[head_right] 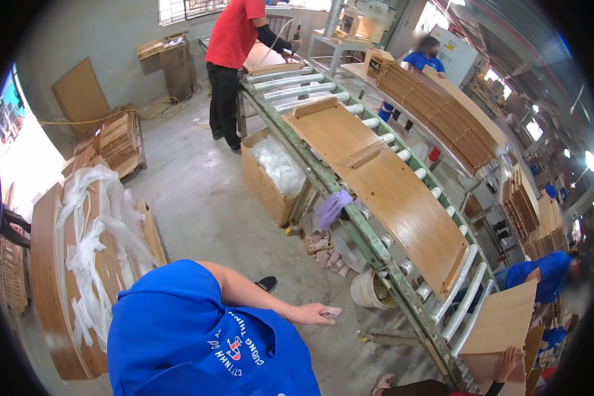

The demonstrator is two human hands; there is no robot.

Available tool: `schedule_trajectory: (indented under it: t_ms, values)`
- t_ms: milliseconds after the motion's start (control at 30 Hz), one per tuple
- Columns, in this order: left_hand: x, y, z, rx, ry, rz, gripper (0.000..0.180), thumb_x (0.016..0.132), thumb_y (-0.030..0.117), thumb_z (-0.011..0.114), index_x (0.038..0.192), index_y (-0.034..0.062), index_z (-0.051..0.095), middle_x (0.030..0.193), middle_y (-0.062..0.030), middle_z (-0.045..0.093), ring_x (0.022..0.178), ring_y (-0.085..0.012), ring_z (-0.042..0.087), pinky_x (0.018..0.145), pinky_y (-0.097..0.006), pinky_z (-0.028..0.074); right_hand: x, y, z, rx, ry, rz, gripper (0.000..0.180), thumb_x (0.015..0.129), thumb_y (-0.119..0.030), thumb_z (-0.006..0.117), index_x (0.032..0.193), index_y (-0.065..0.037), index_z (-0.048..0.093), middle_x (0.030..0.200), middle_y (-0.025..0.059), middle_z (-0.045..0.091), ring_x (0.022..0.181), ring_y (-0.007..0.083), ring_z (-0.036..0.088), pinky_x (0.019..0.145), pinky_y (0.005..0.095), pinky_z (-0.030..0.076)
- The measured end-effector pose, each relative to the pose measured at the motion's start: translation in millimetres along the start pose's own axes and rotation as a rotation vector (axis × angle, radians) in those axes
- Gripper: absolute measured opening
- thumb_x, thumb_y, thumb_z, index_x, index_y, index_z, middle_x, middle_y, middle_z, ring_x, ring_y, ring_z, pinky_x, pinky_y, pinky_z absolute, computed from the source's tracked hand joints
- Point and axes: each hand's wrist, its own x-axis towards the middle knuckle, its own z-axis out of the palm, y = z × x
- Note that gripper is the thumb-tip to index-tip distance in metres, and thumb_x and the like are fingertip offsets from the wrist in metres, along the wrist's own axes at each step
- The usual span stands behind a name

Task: The person wipes the surface of a large wooden panel on a roller conveyor with a cloth, then flips the panel to wipe the other side. They continue wiping additional panels and remove protective paper from a stack of finished panels.

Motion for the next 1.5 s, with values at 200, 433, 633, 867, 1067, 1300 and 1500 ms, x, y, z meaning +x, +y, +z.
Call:
schedule_trajectory:
  t_ms: [200,433,633,867,1067,1300,1500]
  values:
    - [2,-9,-2,-0.035,0.061,0.014,0.029,0.081,0.036,0.06,0.078,0.0079,0.052,0.064,0.0006,0.05,0.057,-0.0101,0.045,0.054,-0.028,0.038,11,-14,-16,-0.044,-0.013,0.002,0.068,0.074,-0.038,0.066,0.128,-0.004,0.043,0.131,0.0135,0.039,0.115,0.0243,0.039,0.096,0.0349,0.033]
    - [2,-5,-6,0.052,0.062,-0.003,0.033,0.082,0.037,0.058,0.084,0.0048,0.053,0.068,-0.0012,0.053,0.063,-0.0113,0.046,0.06,-0.029,0.04,12,-20,-23,-0.048,-0.012,0.006,0.066,0.074,-0.037,0.065,0.127,-0.004,0.043,0.129,0.0137,0.04,0.113,0.0242,0.04,0.094,0.0349,0.034]
    - [-5,6,-6,0.083,0.108,0.038,0.034,0.082,0.038,0.058,0.079,0.0054,0.051,0.064,-0.0006,0.049,0.06,-0.0112,0.044,0.057,-0.029,0.038,12,-21,-25,-0.044,-0.01,0.009,0.065,0.075,-0.036,0.065,0.127,-0.003,0.043,0.127,0.0139,0.041,0.111,0.0242,0.041,0.092,0.0348,0.035]
    - [-5,10,-5,0.019,0.064,-0.029,0.035,0.082,0.039,0.058,0.081,0.0048,0.052,0.065,-0.0013,0.051,0.06,-0.0113,0.045,0.057,-0.029,0.039,12,-23,-25,-0.044,-0.009,0.013,0.064,0.075,-0.035,0.064,0.126,-0.003,0.043,0.126,0.0141,0.043,0.108,0.0242,0.043,0.091,0.0348,0.036]
    - [2,9,-4,0.038,0.022,-0.058,0.035,0.081,0.039,0.059,0.084,0.0041,0.053,0.069,-0.0023,0.054,0.064,-0.0121,0.047,0.061,-0.029,0.04,8,-22,-26,-0.035,-0.001,0.023,0.063,0.076,-0.034,0.064,0.126,-0.003,0.044,0.124,0.0143,0.044,0.106,0.0241,0.044,0.089,0.0348,0.037]
    - [7,-6,-1,0.012,0.115,0.067,0.029,0.079,0.035,0.061,0.076,0.0067,0.053,0.06,-0.0003,0.049,0.054,-0.0111,0.046,0.051,-0.029,0.037,7,-22,-27,-0.037,-0.007,0.03,0.061,0.076,-0.033,0.064,0.126,-0.003,0.044,0.122,0.0145,0.045,0.104,0.0241,0.045,0.087,0.0347,0.038]
    - [5,-3,-5,0.021,0.074,-0.003,0.03,0.082,0.035,0.059,0.081,0.0058,0.052,0.064,-0.0004,0.051,0.059,-0.0109,0.046,0.056,-0.028,0.039,6,-22,-28,-0.036,-0.014,0.043,0.06,0.077,-0.032,0.063,0.125,-0.003,0.044,0.121,0.0147,0.046,0.102,0.024,0.046,0.086,0.0347,0.039]
